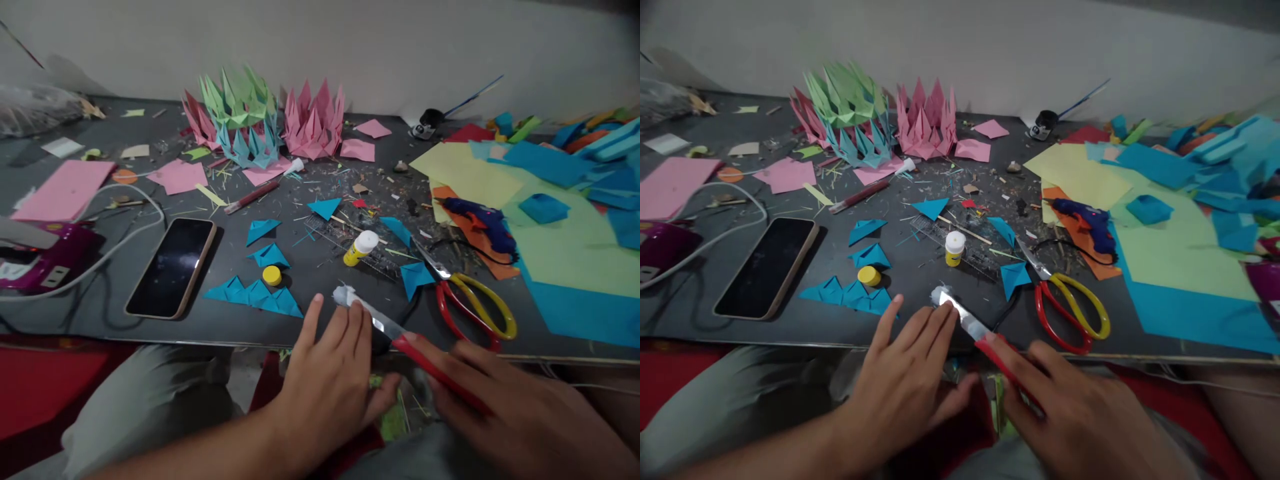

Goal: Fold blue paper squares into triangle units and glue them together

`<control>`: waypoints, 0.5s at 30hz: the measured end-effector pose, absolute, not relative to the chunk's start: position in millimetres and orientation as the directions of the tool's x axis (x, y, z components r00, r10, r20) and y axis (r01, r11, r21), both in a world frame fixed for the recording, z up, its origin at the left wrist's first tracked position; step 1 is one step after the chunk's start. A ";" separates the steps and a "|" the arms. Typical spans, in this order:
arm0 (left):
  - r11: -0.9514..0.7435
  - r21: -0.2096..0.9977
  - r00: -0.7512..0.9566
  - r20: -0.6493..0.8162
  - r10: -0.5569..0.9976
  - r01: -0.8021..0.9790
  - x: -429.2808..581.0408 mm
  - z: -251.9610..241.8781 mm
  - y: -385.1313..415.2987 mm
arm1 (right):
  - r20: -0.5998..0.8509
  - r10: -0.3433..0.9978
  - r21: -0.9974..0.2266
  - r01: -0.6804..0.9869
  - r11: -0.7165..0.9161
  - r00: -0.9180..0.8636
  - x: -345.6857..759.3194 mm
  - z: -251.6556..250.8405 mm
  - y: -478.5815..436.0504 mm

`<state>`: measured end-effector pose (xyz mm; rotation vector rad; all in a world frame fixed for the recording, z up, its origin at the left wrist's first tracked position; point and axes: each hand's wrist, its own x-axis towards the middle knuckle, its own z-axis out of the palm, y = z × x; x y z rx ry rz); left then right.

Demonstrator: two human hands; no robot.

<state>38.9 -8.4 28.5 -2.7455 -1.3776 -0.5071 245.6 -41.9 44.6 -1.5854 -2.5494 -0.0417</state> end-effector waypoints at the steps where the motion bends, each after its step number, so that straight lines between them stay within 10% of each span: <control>1: -0.592 0.120 0.538 0.303 0.786 0.797 36.0 28.1 -5.7 | 0.106 0.888 -0.050 0.889 0.455 -0.448 238.6 42.3 -36.4; 15: -0.593 0.155 0.545 0.264 0.796 0.790 28.5 11.2 5.4 | 0.023 0.924 -0.041 0.923 0.382 -0.381 212.7 32.5 -24.0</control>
